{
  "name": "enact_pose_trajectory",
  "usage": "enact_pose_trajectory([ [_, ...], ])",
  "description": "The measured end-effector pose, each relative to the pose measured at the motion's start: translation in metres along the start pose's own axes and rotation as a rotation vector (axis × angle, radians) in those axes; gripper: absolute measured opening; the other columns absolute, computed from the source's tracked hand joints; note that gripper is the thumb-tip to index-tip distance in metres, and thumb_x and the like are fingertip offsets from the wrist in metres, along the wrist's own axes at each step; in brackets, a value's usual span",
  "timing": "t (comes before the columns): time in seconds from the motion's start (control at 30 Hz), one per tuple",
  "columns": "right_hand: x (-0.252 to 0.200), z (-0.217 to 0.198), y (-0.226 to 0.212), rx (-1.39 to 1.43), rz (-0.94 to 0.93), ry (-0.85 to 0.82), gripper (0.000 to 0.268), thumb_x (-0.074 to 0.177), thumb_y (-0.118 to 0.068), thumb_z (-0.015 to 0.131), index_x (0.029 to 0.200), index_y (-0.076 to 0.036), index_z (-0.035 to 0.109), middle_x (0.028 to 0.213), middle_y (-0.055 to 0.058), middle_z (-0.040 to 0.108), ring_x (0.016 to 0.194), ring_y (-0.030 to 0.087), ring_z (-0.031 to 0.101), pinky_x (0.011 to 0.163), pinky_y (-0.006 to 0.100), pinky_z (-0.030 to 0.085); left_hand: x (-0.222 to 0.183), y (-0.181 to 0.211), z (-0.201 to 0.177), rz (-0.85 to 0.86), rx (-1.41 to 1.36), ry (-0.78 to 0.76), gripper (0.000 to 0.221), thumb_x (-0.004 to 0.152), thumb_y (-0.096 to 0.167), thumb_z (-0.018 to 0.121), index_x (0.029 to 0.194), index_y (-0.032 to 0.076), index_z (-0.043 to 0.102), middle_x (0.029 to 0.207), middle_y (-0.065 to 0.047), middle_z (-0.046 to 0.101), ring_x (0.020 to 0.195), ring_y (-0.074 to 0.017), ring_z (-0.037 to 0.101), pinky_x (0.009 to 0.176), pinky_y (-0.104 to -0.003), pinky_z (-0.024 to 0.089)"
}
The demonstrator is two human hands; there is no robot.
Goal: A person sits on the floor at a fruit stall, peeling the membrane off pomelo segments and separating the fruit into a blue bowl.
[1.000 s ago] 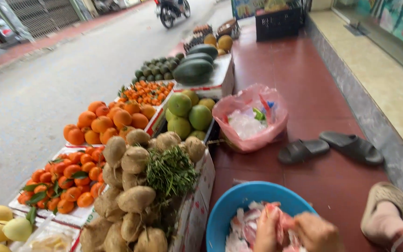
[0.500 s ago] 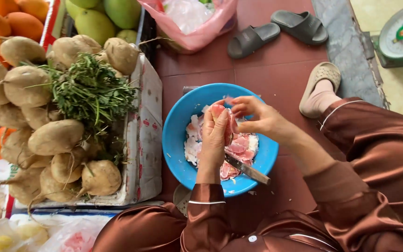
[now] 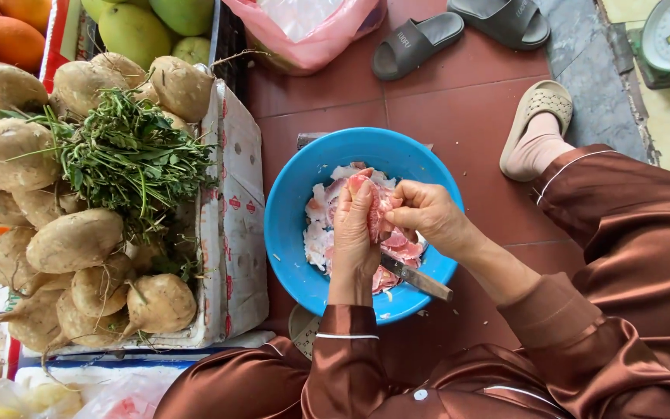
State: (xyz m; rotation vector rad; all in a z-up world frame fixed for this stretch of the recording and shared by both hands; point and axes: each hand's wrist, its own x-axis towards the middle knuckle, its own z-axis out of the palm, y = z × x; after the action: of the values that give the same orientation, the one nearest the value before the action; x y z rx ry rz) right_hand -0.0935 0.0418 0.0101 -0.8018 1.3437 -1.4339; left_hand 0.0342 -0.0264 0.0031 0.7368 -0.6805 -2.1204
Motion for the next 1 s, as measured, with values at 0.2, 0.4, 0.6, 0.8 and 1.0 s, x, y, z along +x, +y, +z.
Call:
enact_pose_trajectory([
  [0.2,-0.017,-0.007,0.013,-0.001,-0.001,0.045,0.01,0.078,0.008,0.07,0.081,0.002,0.062,0.058,0.019,0.065,0.036,0.018,0.055,0.031,0.027,0.043,0.007,-0.006,-0.008,-0.072,-0.142,0.011,0.037,0.1,0.032,0.069,0.131,0.014,0.063,0.084,-0.007,0.064,0.07,-0.0139,0.068,0.057,-0.021,0.057],
  [0.4,-0.037,-0.006,-0.002,-0.03,0.026,0.07,0.01,0.076,0.009,0.073,0.085,0.005,0.071,0.056,0.016,0.063,0.037,0.016,0.055,0.032,0.027,0.044,0.028,-0.009,-0.036,0.048,-0.128,0.108,0.031,0.102,0.036,0.065,0.127,0.019,0.061,0.067,-0.011,0.055,0.043,-0.0122,0.052,0.038,-0.016,0.037],
  [0.6,-0.014,-0.038,0.038,-0.37,-0.143,0.333,0.014,0.083,0.001,0.081,0.096,0.001,0.075,0.058,0.012,0.064,0.044,0.014,0.055,0.039,0.024,0.044,0.029,-0.001,-0.043,0.223,-0.07,0.249,0.033,0.106,0.041,0.059,0.132,0.023,0.055,0.069,-0.01,0.057,0.043,-0.0113,0.048,0.041,-0.018,0.033],
  [0.8,0.008,-0.063,0.135,-1.325,0.302,-0.084,0.055,0.102,-0.062,0.044,0.098,-0.015,0.072,0.095,0.016,0.075,0.097,0.041,0.073,0.084,0.053,0.057,0.025,-0.008,-0.038,0.225,-0.097,0.276,0.034,0.104,0.026,0.06,0.137,0.021,0.052,0.104,-0.021,0.07,0.097,-0.0283,0.07,0.085,-0.04,0.056],
  [1.0,0.01,-0.008,0.063,-0.092,0.131,0.089,0.065,0.075,-0.008,0.086,0.134,-0.014,0.06,0.112,0.005,0.062,0.097,0.014,0.066,0.068,0.023,0.059,0.035,-0.026,-0.049,0.131,-0.368,0.378,0.021,0.094,0.011,0.075,0.104,0.019,0.059,0.091,-0.016,0.073,0.079,-0.025,0.073,0.076,-0.043,0.065],
])
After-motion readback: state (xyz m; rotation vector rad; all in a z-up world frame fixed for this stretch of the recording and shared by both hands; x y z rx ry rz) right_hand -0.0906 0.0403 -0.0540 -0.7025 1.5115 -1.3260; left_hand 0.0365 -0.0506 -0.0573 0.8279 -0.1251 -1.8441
